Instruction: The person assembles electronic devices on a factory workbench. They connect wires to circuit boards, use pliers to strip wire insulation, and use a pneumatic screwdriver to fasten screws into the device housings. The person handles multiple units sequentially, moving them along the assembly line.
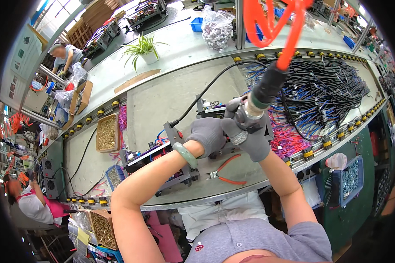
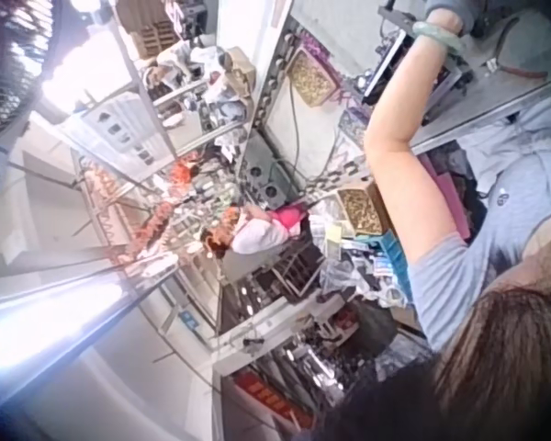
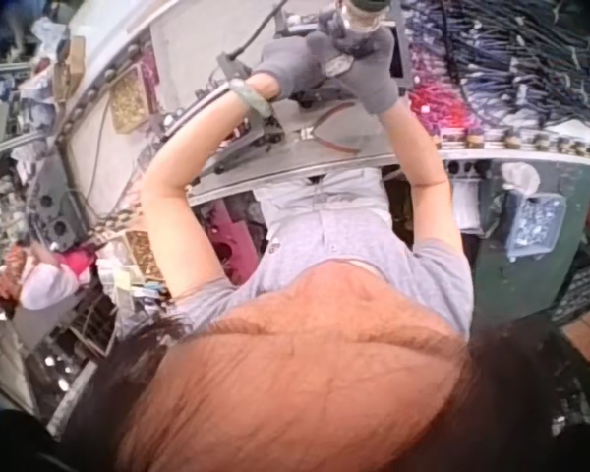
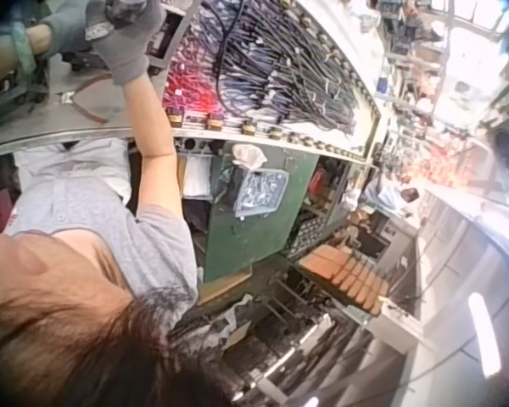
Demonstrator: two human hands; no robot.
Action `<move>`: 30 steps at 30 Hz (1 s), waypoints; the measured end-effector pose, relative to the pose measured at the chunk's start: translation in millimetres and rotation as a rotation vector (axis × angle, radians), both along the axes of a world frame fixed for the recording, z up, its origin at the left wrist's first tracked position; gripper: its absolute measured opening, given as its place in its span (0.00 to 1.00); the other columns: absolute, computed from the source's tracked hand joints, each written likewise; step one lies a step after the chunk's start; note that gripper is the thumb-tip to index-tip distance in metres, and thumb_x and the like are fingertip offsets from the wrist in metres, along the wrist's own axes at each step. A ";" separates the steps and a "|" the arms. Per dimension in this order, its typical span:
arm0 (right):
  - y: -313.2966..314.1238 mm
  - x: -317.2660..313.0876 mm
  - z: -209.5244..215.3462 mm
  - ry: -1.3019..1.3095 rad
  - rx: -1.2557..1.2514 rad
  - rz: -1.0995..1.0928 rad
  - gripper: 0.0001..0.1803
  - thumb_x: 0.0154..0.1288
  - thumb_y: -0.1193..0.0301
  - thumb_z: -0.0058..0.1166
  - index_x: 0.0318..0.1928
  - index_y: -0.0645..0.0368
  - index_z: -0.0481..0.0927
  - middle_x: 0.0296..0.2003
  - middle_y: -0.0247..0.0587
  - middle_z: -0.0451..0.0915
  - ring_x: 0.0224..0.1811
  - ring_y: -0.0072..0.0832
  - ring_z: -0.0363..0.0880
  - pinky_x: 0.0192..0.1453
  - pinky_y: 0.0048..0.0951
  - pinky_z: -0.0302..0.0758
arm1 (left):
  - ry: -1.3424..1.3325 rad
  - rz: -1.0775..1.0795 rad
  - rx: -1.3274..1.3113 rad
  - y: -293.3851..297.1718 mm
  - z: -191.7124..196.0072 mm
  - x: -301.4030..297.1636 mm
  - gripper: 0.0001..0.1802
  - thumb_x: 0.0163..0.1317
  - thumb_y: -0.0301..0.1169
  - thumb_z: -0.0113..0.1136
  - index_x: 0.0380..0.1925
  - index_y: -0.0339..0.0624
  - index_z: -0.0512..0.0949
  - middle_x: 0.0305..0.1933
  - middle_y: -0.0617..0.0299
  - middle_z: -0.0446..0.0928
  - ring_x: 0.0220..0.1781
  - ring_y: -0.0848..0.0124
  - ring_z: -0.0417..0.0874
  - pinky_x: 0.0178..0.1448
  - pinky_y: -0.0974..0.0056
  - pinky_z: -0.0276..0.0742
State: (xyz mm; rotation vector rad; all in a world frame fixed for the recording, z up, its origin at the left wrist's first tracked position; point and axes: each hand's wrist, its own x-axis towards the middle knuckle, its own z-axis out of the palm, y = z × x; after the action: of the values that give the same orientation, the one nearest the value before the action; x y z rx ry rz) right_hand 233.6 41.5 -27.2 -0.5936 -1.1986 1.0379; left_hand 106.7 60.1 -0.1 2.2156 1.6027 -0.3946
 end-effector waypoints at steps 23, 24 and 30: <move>25.2 79.7 -16.6 -0.410 0.040 0.088 0.24 0.65 0.58 0.53 0.57 0.57 0.77 0.54 0.41 0.78 0.55 0.36 0.76 0.62 0.38 0.69 | -0.339 0.173 0.556 5.0 -13.5 -36.7 0.22 0.57 0.54 0.61 0.40 0.51 0.83 0.43 0.52 0.81 0.44 0.54 0.83 0.49 0.53 0.77; 21.5 76.1 -13.2 -0.817 0.214 -0.081 0.21 0.62 0.59 0.55 0.53 0.55 0.79 0.51 0.42 0.78 0.55 0.39 0.75 0.62 0.41 0.68 | -0.309 0.183 0.505 12.8 -16.8 -37.7 0.23 0.57 0.55 0.60 0.41 0.51 0.84 0.43 0.51 0.80 0.46 0.53 0.83 0.50 0.52 0.77; 13.0 56.6 -20.7 -1.468 0.422 -0.191 0.17 0.50 0.67 0.58 0.44 0.48 0.81 0.46 0.42 0.78 0.58 0.41 0.71 0.66 0.47 0.60 | -0.194 0.147 0.460 28.2 -23.2 -33.3 0.22 0.57 0.54 0.61 0.39 0.50 0.85 0.44 0.51 0.79 0.49 0.54 0.81 0.53 0.52 0.73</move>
State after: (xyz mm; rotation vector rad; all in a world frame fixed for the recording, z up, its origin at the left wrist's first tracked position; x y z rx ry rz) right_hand 290.3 54.5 -47.9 -1.1444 -2.4572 -0.0077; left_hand 73.4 88.3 -23.3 2.3376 1.8735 0.2518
